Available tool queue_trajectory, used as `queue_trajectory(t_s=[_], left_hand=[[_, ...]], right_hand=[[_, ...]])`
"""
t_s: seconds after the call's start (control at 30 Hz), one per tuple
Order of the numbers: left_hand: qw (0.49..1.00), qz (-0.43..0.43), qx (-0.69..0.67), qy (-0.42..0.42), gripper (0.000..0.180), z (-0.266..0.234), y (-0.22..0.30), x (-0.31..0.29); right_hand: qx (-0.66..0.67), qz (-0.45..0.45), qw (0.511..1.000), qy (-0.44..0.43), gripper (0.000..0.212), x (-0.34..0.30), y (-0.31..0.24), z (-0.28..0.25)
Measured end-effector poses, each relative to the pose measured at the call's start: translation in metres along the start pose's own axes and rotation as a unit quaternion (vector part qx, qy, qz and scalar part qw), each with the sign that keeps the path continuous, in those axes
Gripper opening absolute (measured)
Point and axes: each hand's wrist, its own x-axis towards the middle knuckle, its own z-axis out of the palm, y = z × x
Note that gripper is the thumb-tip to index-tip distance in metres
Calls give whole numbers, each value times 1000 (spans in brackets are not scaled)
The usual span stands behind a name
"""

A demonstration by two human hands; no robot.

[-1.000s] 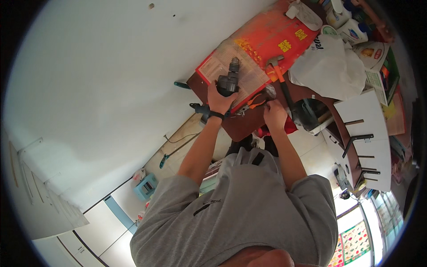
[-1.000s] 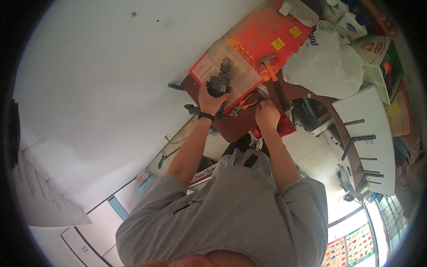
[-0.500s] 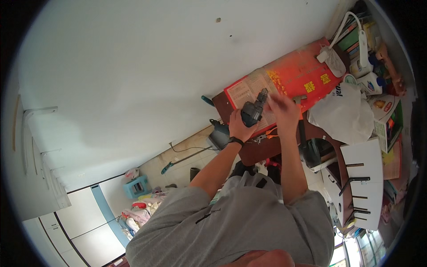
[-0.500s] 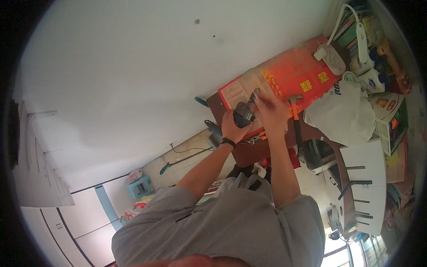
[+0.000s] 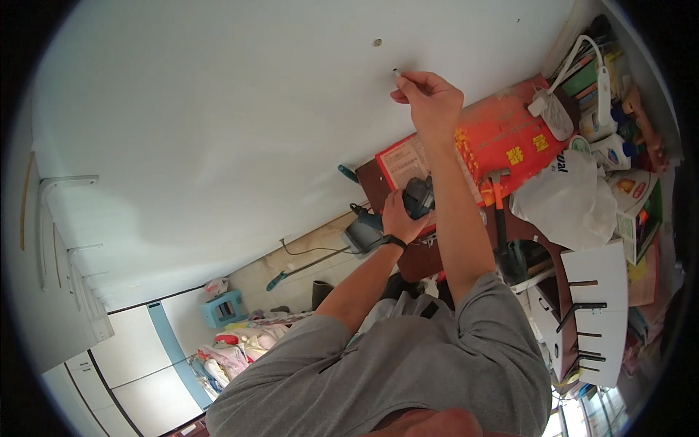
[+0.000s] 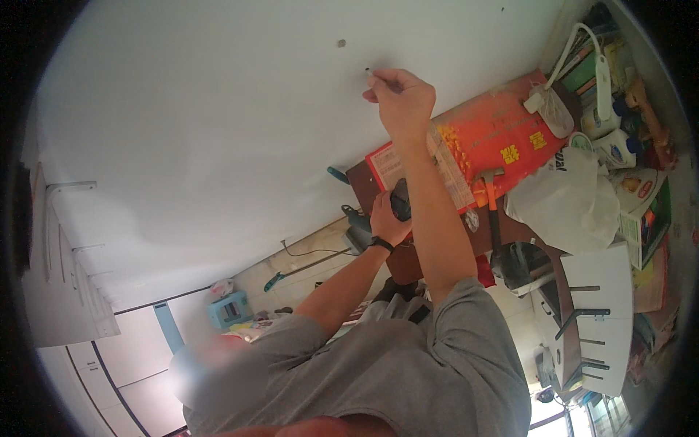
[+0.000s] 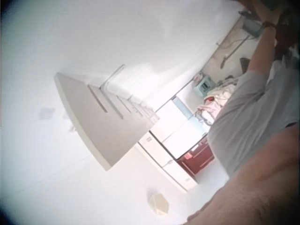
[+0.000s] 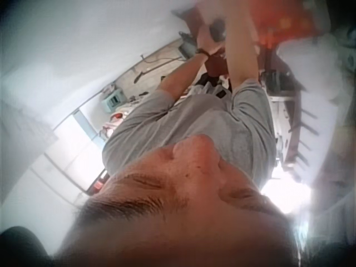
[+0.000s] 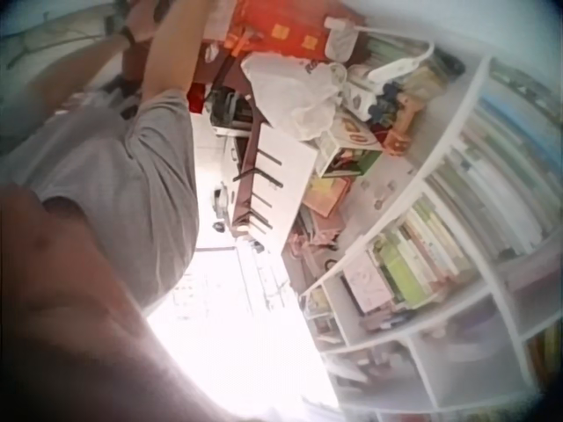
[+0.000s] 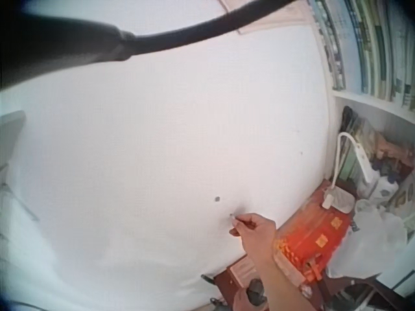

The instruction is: The person drills holes into the wall, inserts wall plugs, and hammers them flush. They then lift a white shelf board and align it with the installed plugs, preparing to secure it to the wall.

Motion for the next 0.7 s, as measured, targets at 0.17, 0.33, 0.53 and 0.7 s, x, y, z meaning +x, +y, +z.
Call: queue_trajectory(t_s=[0.17,0.33,0.53,0.7], left_hand=[[1000,-8,3,-11,97,-2,2,0],[1000,12,9,8,97,-1,-2,0],[1000,-17,-13,-13,94,-5,5,0],[1000,-2,-1,2,93,-6,6,0]], right_hand=[[-26,-18,999,-8,13,8,1,3],[33,-10,999,-35,10,16,6,2],[148,-19,987,-53,7,23,18,-3],[112,-21,992,-56,5,26,18,-7]])
